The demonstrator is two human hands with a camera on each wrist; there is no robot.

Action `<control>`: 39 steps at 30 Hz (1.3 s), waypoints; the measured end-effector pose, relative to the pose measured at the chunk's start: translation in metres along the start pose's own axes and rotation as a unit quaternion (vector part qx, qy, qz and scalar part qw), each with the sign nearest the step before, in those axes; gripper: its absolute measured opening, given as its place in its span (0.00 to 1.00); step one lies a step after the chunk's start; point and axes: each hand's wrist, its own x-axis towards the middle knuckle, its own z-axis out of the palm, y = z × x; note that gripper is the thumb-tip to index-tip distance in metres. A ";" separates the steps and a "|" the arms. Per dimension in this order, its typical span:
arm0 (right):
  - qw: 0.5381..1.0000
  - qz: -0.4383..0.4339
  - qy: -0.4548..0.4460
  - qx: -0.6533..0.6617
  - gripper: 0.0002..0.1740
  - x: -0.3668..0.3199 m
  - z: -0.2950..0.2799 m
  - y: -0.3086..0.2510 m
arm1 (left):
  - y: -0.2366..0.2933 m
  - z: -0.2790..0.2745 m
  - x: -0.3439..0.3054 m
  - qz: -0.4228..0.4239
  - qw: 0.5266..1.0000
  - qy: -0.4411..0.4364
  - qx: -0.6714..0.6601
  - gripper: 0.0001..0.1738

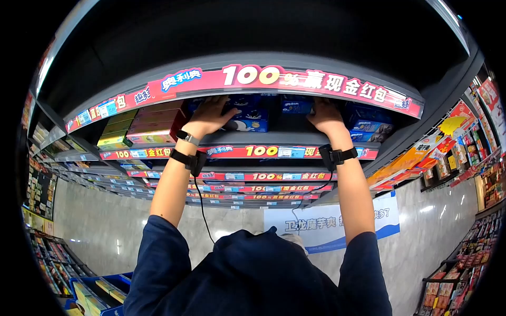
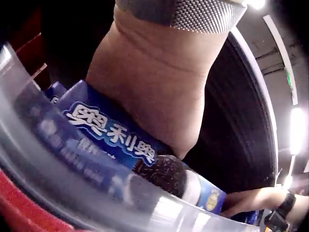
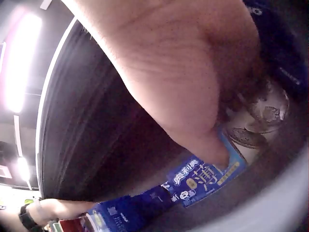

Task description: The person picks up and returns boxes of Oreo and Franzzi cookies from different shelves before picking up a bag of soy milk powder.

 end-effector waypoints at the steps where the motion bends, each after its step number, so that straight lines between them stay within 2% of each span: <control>1: 1.000 0.000 0.000 0.000 0.45 0.003 0.002 -0.003 | 0.002 0.004 -0.004 0.003 1.000 0.017 0.011 0.46; 4: 0.999 -0.019 0.014 -0.036 0.45 0.010 -0.002 -0.019 | 0.005 0.009 -0.026 0.035 0.996 0.073 0.029 0.42; 6: 0.993 -0.070 0.078 -0.050 0.42 0.014 -0.003 -0.046 | 0.006 0.012 -0.038 0.046 0.995 0.078 0.038 0.40; 7: 0.993 -0.073 0.077 -0.050 0.42 0.020 -0.007 -0.058 | 0.007 0.012 -0.044 0.058 0.994 0.082 0.049 0.39; 9: 0.993 -0.119 -0.002 -0.004 0.38 0.038 -0.027 -0.087 | 0.009 0.012 -0.048 0.057 0.993 0.087 0.051 0.38; 10: 0.996 -0.091 -0.004 -0.006 0.35 0.025 -0.055 -0.110 | 0.005 0.017 -0.046 0.060 0.993 0.098 0.038 0.38; 11: 0.988 -0.135 0.074 -0.017 0.34 0.035 -0.047 -0.108 | 0.002 0.021 -0.043 0.065 0.992 0.109 0.025 0.38; 13: 0.975 -0.160 0.153 -0.031 0.35 0.053 -0.039 -0.104 | 0.002 0.019 -0.040 0.059 0.993 0.100 0.007 0.39; 15: 0.976 -0.153 0.149 -0.029 0.35 0.069 -0.031 -0.099 | 0.005 0.016 -0.042 0.046 0.993 0.090 0.062 0.38; 19: 0.979 -0.145 0.140 -0.027 0.35 0.086 -0.018 -0.087 | 0.005 0.019 -0.043 0.031 0.994 0.090 0.049 0.38; 22: 0.979 -0.146 0.138 -0.025 0.36 0.091 -0.015 -0.077 | 0.007 0.019 -0.049 0.049 0.980 0.192 0.020 0.39; 25: 0.979 -0.150 0.137 -0.018 0.36 0.091 -0.011 -0.064 | -0.002 0.011 -0.063 -0.010 0.970 0.241 0.035 0.40; 26: 0.978 -0.154 0.137 -0.015 0.36 0.089 -0.008 -0.059 | -0.011 0.018 -0.063 0.006 0.961 0.275 0.027 0.42; 29: 0.972 -0.189 0.142 -0.001 0.37 0.094 0.004 -0.044 | -0.015 0.027 -0.066 0.012 0.966 0.259 -0.010 0.40; 31: 0.954 -0.256 0.154 0.012 0.37 0.089 0.004 -0.052 | -0.011 0.017 -0.071 0.024 0.959 0.281 -0.006 0.38; 32: 0.955 -0.254 0.154 0.013 0.37 0.084 0.001 -0.053 | -0.010 0.012 -0.076 0.002 0.962 0.263 -0.068 0.38; 33: 0.977 -0.200 0.039 0.069 0.38 0.051 -0.037 -0.092 | -0.010 0.007 -0.078 -0.021 0.961 0.244 -0.129 0.37; 34: 0.979 -0.142 -0.076 0.124 0.39 0.031 -0.056 -0.118 | -0.027 0.022 -0.071 -0.015 0.940 0.337 -0.042 0.37; 35: 0.980 -0.139 -0.076 0.124 0.39 0.027 -0.053 -0.122 | -0.024 0.008 -0.078 -0.034 0.928 0.352 -0.116 0.35; 37: 0.979 -0.179 -0.027 0.089 0.41 0.019 -0.045 -0.127 | -0.019 -0.020 -0.094 -0.105 0.925 0.247 -0.270 0.34; 38: 0.974 -0.189 -0.021 0.123 0.42 0.015 -0.044 -0.131 | -0.018 -0.017 -0.094 -0.092 0.907 0.292 -0.290 0.35; 39: 0.978 -0.171 -0.065 0.100 0.49 0.014 -0.047 -0.138 | -0.019 -0.012 -0.091 -0.093 0.908 0.289 -0.289 0.35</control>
